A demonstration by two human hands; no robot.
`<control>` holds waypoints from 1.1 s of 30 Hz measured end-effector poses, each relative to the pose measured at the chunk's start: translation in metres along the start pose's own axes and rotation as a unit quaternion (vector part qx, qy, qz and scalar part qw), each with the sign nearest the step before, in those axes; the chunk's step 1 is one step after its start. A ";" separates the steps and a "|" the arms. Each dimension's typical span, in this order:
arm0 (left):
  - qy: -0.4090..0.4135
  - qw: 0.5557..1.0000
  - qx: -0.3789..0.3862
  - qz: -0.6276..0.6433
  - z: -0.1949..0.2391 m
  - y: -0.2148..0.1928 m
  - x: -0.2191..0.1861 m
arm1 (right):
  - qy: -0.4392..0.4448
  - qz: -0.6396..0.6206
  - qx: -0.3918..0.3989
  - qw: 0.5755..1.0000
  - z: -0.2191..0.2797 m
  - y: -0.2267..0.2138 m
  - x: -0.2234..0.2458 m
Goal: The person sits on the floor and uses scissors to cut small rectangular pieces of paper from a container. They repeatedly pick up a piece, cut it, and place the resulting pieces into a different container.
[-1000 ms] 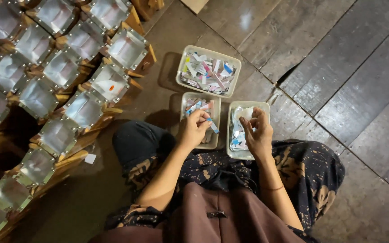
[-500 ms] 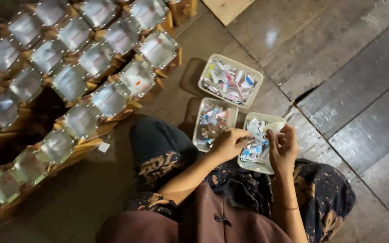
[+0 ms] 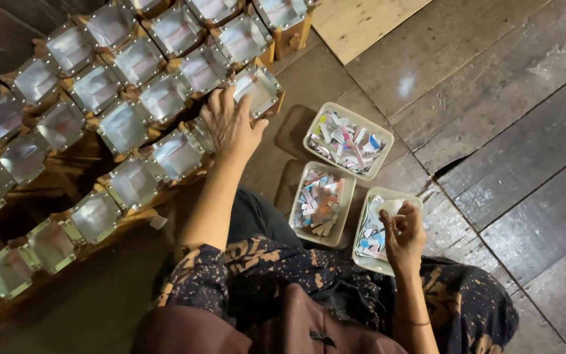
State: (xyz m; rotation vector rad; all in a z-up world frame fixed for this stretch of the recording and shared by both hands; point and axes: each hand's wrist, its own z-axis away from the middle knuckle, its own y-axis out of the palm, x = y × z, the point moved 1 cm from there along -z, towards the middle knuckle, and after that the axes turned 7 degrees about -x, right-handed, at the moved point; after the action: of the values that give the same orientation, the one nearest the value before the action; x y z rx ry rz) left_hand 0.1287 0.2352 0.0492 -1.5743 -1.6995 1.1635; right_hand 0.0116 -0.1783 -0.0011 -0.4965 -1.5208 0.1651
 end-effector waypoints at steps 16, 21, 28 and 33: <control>-0.015 0.990 0.133 -0.037 -0.010 0.051 -0.031 | 0.022 0.009 -0.006 1.000 -0.001 0.000 -0.001; 0.007 0.994 0.107 0.012 0.023 0.062 -0.060 | 0.015 0.016 0.001 1.000 -0.003 -0.003 -0.001; 0.008 0.997 0.001 0.083 0.012 -0.020 -0.081 | -0.003 0.019 -0.005 1.000 0.000 -0.007 0.008; -0.066 0.985 0.150 0.051 0.010 0.011 -0.056 | 0.023 0.001 0.005 1.000 0.000 -0.003 0.010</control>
State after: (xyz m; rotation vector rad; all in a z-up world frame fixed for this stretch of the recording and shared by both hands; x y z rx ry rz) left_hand 0.1352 0.1776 0.0440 -1.4361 -1.4531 1.5258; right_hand 0.0113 -0.1763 0.0094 -0.4908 -1.4730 0.1621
